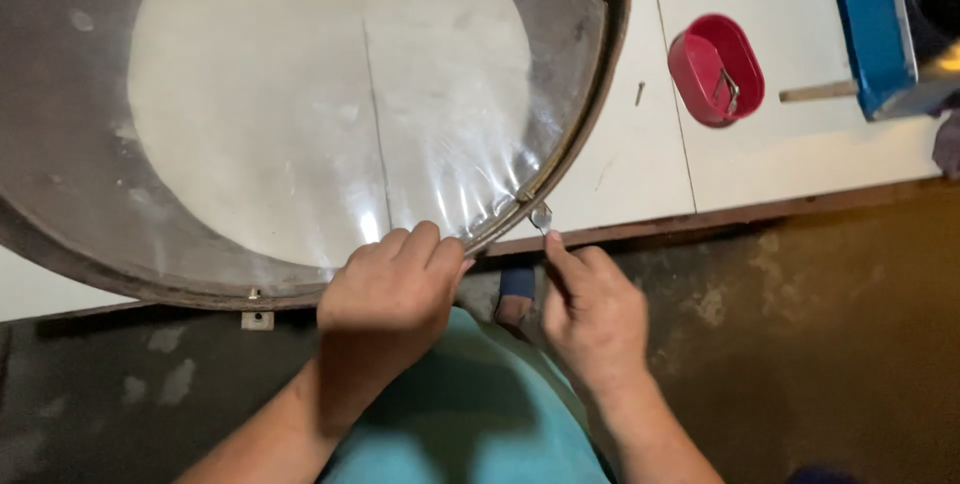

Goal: Tightening the tension rods on a drum head using a small wrench

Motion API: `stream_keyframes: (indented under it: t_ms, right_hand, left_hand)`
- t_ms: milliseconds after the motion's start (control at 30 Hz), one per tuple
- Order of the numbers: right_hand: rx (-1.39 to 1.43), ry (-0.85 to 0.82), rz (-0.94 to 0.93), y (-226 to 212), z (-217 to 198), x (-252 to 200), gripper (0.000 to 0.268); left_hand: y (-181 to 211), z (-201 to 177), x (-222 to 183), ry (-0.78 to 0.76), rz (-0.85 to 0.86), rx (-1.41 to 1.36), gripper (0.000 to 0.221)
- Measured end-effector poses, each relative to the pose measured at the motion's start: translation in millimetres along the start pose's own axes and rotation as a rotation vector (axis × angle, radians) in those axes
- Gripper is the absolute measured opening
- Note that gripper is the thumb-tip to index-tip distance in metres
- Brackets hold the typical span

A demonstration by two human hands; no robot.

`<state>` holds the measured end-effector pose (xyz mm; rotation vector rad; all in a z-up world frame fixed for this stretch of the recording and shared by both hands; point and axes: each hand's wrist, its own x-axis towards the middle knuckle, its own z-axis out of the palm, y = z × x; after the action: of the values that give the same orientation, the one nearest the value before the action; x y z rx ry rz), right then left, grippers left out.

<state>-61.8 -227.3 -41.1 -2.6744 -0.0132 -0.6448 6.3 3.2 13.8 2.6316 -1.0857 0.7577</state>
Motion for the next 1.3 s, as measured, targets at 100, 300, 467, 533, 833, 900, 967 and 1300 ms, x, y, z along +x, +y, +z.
stream_keyframes:
  t_ms: [100,300,467,533,833,900,967,1300]
  right_hand:
    - [0.091,-0.312,-0.090,63.4,-0.7,14.4,0.051]
    - [0.266,-0.324,-0.626,112.2,26.0,105.1,0.035]
    - [0.101,-0.426,-0.587,99.6,-24.9,111.9,0.033]
    - [0.087,-0.467,-0.427,105.3,-27.1,78.3,0.042]
    - [0.057,-0.272,-0.046,42.0,-15.9,15.3,0.050]
    - [0.026,-0.286,-0.053,32.8,-17.5,10.0,0.055]
    - [-0.075,-0.261,-0.017,19.9,-17.2,4.6,0.048]
    - [0.191,-0.294,-0.071,62.8,-0.2,15.6,0.058]
  left_hand:
    - [3.2,-3.2,-0.1,0.023,-0.047,0.041,0.023]
    - [3.6,0.6,0.4,-0.009,-0.007,0.103,0.025]
    - [1.1,4.1,-0.4,0.012,0.064,0.128,0.020]
    - [6.4,-1.7,1.9,0.013,0.004,0.079,0.020]
    - [18.3,16.7,-15.3,-0.338,-0.287,-0.163,0.017]
    - [18.7,16.4,-15.7,-0.304,-0.282,-0.149,0.016]
    - [18.3,14.6,-14.4,-0.199,-0.259,-0.074,0.019]
    - [20.3,26.4,-19.6,-0.351,-0.285,-0.130,0.009]
